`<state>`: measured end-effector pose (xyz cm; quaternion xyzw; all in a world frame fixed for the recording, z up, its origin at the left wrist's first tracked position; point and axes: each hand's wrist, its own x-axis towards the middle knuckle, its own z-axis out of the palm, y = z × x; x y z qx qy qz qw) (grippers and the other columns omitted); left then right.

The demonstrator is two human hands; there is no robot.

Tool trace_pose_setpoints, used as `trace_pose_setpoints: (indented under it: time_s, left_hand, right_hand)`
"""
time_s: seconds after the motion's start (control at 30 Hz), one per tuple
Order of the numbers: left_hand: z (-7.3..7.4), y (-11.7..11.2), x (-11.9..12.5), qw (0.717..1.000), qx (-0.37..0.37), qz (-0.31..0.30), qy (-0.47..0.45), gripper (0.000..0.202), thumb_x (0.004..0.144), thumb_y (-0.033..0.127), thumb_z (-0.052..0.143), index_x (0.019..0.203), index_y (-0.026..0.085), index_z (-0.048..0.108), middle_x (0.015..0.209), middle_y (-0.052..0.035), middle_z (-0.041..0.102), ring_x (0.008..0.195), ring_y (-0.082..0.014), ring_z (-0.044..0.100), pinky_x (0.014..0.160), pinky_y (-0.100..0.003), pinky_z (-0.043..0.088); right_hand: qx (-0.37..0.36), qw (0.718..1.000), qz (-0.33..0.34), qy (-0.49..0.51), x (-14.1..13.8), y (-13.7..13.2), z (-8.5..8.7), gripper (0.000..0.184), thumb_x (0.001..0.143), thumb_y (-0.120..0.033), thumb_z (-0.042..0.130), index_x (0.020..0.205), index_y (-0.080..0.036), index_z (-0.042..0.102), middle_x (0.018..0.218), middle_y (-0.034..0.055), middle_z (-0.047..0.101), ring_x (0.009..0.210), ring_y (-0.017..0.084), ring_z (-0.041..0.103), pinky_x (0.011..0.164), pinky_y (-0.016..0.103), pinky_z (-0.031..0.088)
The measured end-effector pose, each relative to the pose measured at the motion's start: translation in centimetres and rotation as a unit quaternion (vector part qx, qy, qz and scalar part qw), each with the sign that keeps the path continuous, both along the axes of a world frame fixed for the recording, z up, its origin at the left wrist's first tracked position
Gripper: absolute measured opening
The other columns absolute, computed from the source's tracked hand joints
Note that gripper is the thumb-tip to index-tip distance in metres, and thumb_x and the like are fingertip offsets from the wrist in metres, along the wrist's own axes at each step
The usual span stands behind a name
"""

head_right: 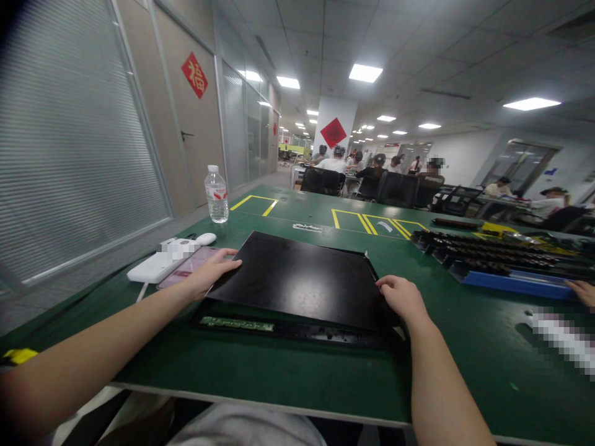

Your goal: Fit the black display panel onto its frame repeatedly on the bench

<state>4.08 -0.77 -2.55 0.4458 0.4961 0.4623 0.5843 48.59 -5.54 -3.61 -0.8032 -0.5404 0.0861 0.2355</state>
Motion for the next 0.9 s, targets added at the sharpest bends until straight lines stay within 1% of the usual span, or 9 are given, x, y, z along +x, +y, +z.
trace_pose_setpoints:
  time_s: [0.1,0.3,0.4,0.53,0.63,0.73,0.8,0.9]
  left_hand:
    - [0.0,0.1,0.0,1.000,0.005,-0.001,0.000,0.046,0.070,0.024,0.078,0.107,0.022,0.051,0.077,-0.0012,0.070,0.060,-0.0201,0.068,0.056,-0.031,0.054]
    - [0.2,0.0,0.2,1.000,0.003,-0.003,-0.003,0.039,0.073,0.018,0.073,0.104,0.022,0.049,0.076,-0.0001,0.070,0.057,-0.0187,0.068,0.054,-0.029,0.055]
    - [0.2,-0.2,0.2,1.000,0.007,0.003,-0.006,0.039,0.072,0.019,0.075,0.102,0.022,0.050,0.075,0.0003,0.070,0.057,-0.0191,0.068,0.054,-0.029,0.054]
    - [0.0,-0.1,0.1,1.000,0.021,0.005,-0.008,0.042,0.068,0.023,0.078,0.100,0.023,0.052,0.080,-0.0007,0.071,0.064,-0.0206,0.070,0.058,-0.031,0.055]
    - [-0.3,0.3,-0.2,0.998,0.059,0.008,-0.006,0.043,0.062,0.025,0.082,0.096,0.021,0.056,0.088,-0.0029,0.072,0.075,-0.0216,0.070,0.068,-0.033,0.055]
    - [-0.8,1.0,-0.7,0.994,0.106,0.006,0.020,0.044,0.057,0.029,0.085,0.092,0.019,0.061,0.096,-0.0054,0.072,0.088,-0.0231,0.069,0.077,-0.034,0.053]
    - [-1.1,1.3,-1.1,0.991,0.119,0.008,0.056,0.044,0.057,0.033,0.085,0.093,0.018,0.064,0.097,-0.0063,0.072,0.091,-0.0246,0.068,0.079,-0.034,0.052]
    - [-1.4,1.6,-1.4,0.983,0.134,0.013,0.127,0.041,0.060,0.037,0.082,0.093,0.018,0.067,0.094,-0.0059,0.072,0.091,-0.0261,0.067,0.078,-0.034,0.051]
  right_hand:
    - [0.001,1.000,-0.005,0.000,0.0,0.0,0.1,0.025,0.073,-0.017,0.056,0.084,-0.023,0.078,0.082,0.0026,0.075,0.079,0.020,0.066,0.066,0.026,0.044]
    - [-0.004,1.000,-0.012,0.027,-0.3,-0.1,0.3,0.025,0.074,-0.016,0.055,0.084,-0.023,0.077,0.080,0.0017,0.075,0.080,0.020,0.067,0.068,0.028,0.045]
    - [0.002,0.999,-0.020,0.046,-0.1,0.0,0.2,0.024,0.072,-0.015,0.057,0.082,-0.023,0.077,0.081,0.0020,0.075,0.080,0.020,0.067,0.068,0.028,0.045]
    - [0.005,0.997,-0.026,0.066,0.3,0.2,-0.1,0.024,0.071,-0.015,0.057,0.082,-0.023,0.077,0.080,0.0022,0.076,0.077,0.020,0.067,0.066,0.028,0.045]
    - [0.012,0.997,-0.023,0.069,0.5,0.2,-0.3,0.024,0.071,-0.015,0.057,0.083,-0.023,0.077,0.080,0.0022,0.076,0.078,0.020,0.067,0.067,0.028,0.045]
    - [0.010,0.997,-0.021,0.070,0.7,0.3,-0.5,0.025,0.071,-0.016,0.057,0.084,-0.023,0.077,0.081,0.0025,0.076,0.078,0.020,0.066,0.067,0.028,0.045]
    - [0.010,0.997,-0.018,0.074,0.9,0.4,-0.7,0.026,0.071,-0.017,0.056,0.086,-0.022,0.077,0.082,0.0028,0.076,0.078,0.020,0.066,0.068,0.029,0.046]
    - [0.008,0.996,-0.021,0.088,1.2,0.6,-1.0,0.029,0.071,-0.018,0.055,0.090,-0.022,0.076,0.083,0.0030,0.076,0.077,0.020,0.066,0.067,0.029,0.046]
